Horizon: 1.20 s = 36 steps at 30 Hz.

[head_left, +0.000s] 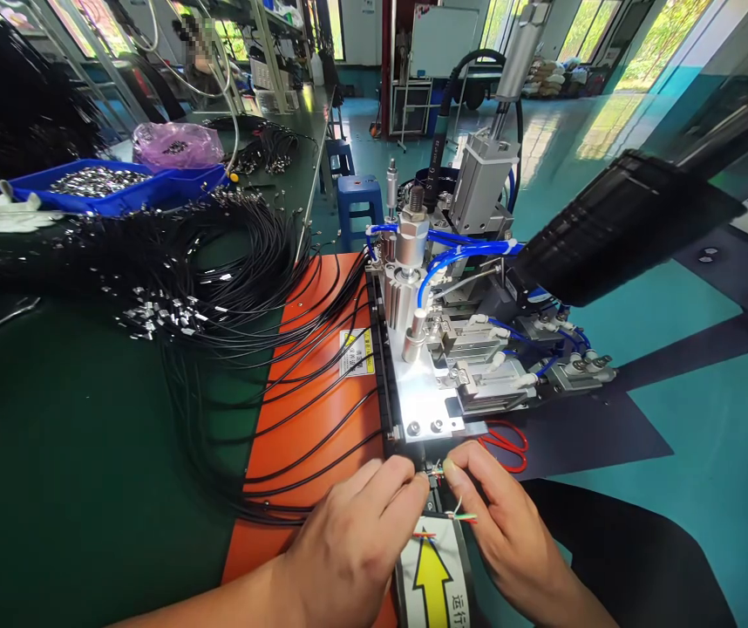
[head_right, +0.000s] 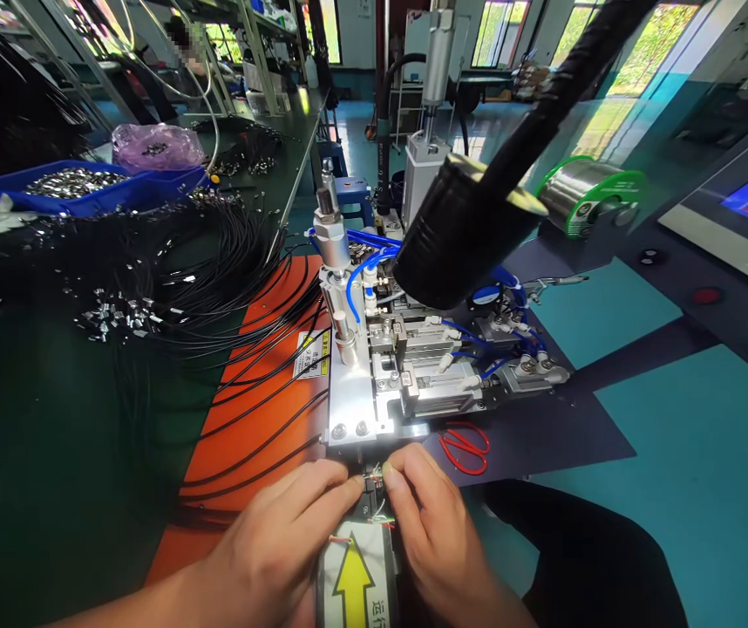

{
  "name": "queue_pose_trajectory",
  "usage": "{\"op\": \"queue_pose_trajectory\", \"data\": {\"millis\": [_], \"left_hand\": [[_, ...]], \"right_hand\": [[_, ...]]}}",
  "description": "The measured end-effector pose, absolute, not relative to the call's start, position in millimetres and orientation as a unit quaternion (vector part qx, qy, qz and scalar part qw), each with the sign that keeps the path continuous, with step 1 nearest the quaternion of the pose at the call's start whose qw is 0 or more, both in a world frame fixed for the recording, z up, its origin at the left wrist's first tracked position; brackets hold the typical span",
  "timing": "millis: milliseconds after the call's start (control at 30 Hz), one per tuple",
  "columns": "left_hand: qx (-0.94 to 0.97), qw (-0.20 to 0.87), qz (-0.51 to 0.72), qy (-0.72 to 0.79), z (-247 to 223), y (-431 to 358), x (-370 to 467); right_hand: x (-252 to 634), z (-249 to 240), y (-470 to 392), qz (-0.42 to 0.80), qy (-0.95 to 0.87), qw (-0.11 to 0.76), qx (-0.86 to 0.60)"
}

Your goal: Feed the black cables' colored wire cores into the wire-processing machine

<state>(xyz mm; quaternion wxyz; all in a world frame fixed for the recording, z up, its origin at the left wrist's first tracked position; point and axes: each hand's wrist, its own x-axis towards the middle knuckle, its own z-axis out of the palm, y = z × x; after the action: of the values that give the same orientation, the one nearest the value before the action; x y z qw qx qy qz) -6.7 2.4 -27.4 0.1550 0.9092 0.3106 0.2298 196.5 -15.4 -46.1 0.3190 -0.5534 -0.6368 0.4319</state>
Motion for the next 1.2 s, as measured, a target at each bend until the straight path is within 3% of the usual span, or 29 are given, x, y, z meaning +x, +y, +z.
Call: {"op": "queue_pose_trajectory", "data": {"millis": [600,1067,1200], "left_hand": [[0.906,0.178,0.219,0.317,-27,2,-7],[0.910,0.103,0.169,0.364,-15,-1,-1],[0.903,0.083,0.165,0.387,-14,-2,1]], "right_hand": [[196,-45,-14,0.413,-0.648,0.325,-0.551],[195,-46,-13,0.381,-0.660,0.321,-0.563],[197,-46,-16,0.427,-0.614,0.319,-0.583]]}}
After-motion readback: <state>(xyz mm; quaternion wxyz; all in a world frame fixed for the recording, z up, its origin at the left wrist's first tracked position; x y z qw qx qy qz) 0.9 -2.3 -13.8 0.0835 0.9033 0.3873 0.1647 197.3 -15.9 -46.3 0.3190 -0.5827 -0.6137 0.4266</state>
